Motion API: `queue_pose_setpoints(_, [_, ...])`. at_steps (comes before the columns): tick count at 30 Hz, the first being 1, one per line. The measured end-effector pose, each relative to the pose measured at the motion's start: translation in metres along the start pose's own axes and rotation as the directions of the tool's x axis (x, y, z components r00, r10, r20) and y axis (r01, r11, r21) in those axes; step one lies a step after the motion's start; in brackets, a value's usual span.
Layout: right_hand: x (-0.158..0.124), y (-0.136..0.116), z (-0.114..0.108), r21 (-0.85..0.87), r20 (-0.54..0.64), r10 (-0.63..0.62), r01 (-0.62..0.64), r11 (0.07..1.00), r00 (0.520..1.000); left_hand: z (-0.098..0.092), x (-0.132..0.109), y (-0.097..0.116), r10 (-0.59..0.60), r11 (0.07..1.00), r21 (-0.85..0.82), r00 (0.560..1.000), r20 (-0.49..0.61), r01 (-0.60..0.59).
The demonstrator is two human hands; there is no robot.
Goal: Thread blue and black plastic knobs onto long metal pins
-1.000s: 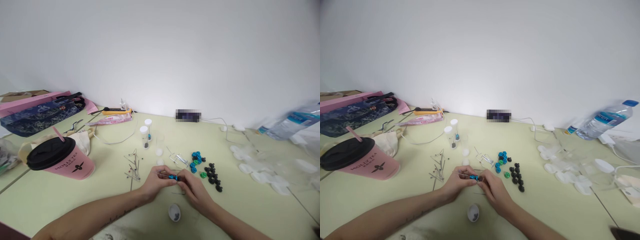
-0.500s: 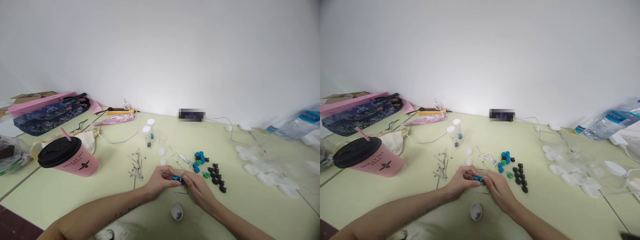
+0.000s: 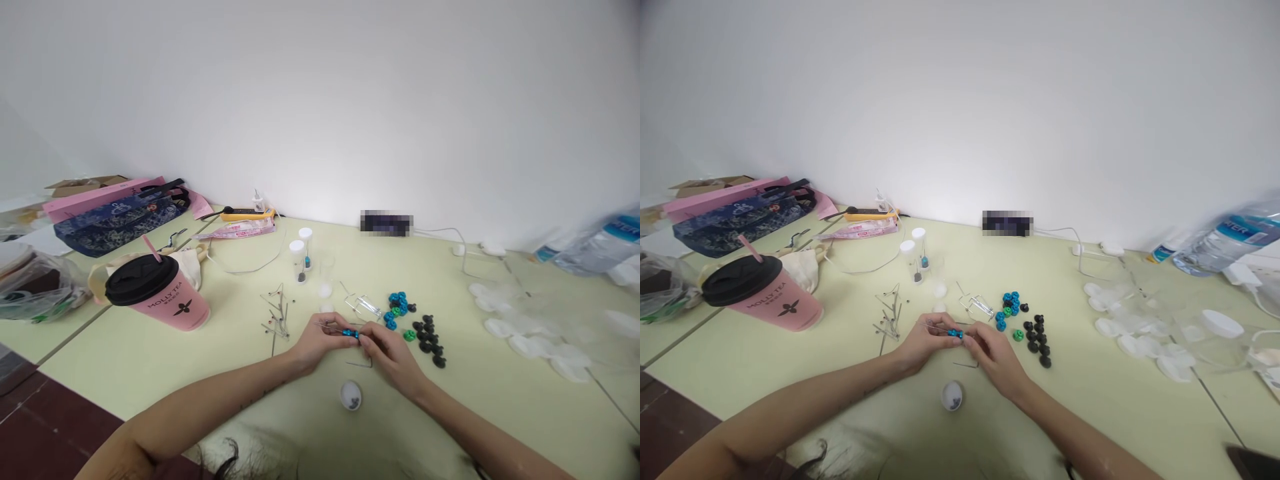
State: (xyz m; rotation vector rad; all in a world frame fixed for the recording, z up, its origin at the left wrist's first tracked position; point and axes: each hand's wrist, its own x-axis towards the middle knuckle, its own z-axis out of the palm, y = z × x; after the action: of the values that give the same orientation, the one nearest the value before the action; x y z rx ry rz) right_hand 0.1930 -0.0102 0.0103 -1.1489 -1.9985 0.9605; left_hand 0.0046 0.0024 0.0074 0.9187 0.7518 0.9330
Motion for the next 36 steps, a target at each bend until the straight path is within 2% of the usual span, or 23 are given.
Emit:
queue_pose_setpoints(14, [0.0001,-0.0011,-0.0012,0.005,0.053,-0.076,0.076,0.997,0.996,-0.0001,0.0003,-0.0010,-0.009,1.000,0.017,0.999,0.054,0.009])
queue_pose_setpoints(24, [0.0005,0.0014,0.0009,-0.031,0.083,-0.069,0.072,0.997,0.994,0.0016,0.0007,0.0005,0.032,0.999,0.036,0.994,0.102,-0.035])
queue_pose_setpoints(36, [0.0004,0.0009,0.0002,-0.016,0.096,-0.054,0.056,0.998,0.994,-0.0013,0.0024,-0.0009,0.002,1.000,0.029,0.994,0.109,-0.006])
